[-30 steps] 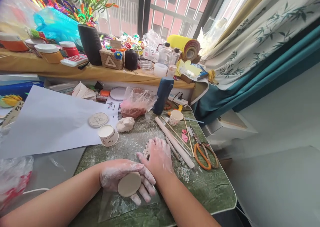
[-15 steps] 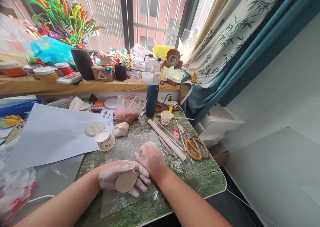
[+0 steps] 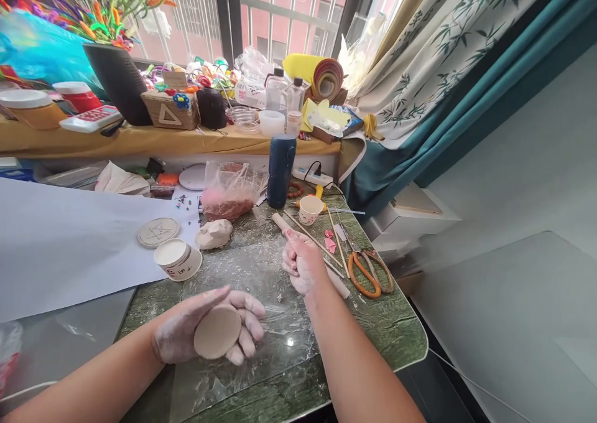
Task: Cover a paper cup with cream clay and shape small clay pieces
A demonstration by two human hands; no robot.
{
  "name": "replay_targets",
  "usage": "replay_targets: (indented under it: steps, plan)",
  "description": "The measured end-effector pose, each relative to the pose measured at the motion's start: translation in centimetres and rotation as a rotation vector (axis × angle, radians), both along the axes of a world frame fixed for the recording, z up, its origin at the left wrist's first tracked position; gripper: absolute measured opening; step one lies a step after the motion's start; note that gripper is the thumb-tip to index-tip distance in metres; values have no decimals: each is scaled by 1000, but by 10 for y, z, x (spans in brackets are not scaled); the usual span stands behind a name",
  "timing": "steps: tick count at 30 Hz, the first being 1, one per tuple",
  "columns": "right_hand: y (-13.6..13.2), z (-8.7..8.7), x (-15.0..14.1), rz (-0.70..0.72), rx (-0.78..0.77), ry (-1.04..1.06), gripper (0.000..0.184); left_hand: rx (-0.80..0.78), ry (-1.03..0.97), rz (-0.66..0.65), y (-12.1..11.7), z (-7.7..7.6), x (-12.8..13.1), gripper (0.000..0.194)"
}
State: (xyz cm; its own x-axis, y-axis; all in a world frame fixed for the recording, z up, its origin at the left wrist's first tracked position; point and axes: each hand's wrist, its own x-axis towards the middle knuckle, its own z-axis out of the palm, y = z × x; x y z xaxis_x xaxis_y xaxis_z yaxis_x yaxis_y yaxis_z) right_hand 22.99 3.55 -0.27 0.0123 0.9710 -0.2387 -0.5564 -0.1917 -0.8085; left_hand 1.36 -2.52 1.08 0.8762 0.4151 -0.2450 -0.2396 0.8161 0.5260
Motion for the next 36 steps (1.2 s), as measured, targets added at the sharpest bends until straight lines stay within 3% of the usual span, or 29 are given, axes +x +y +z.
replay_targets:
  steps: [3, 5, 8, 11, 15, 18, 20, 22, 24, 26, 29, 31, 36]
  plan:
    - [-4, 2, 1, 12, -31, 45, 45, -70, -15, 262, 8, 5, -1, 46]
    - [-6, 5, 5, 42, -33, 73, 58, -119, 3, 419, 14, 9, -1, 41]
    - [-9, 5, 6, 95, -12, 23, 69, -180, 80, 598, 19, 13, 1, 38]
    - [-10, -2, 0, 75, 11, -122, 68, -262, 147, 723, 22, 12, 3, 39]
    - [-11, -7, -8, -35, 90, -218, 58, -337, 118, 738, 21, 11, 4, 51]
    - [-27, 7, 0, -82, 191, -317, 34, -316, 68, 758, 18, 13, 2, 62]
    - [-48, 19, 11, -74, 307, -567, 22, -285, 38, 787, 16, 16, 1, 66]
    - [-73, 24, 20, -116, 473, -915, 31, -257, 4, 805, 14, 17, 0, 67]
    - [-93, 18, 24, -122, 652, -1173, 43, -241, -24, 810, 12, 17, 0, 68]
    - [-104, 3, 22, 32, 781, -1328, 53, -235, -34, 812, 12, 17, -1, 67]
    - [-107, -18, 16, 369, 773, -1489, 56, -233, -16, 818, 11, 16, -1, 66]
    - [-107, -25, 14, 436, 716, -1523, 57, -231, 6, 828, 11, 17, -1, 65]
    - [-108, -25, 20, 129, 573, -1498, 62, -218, 73, 863, 11, 20, 0, 59]
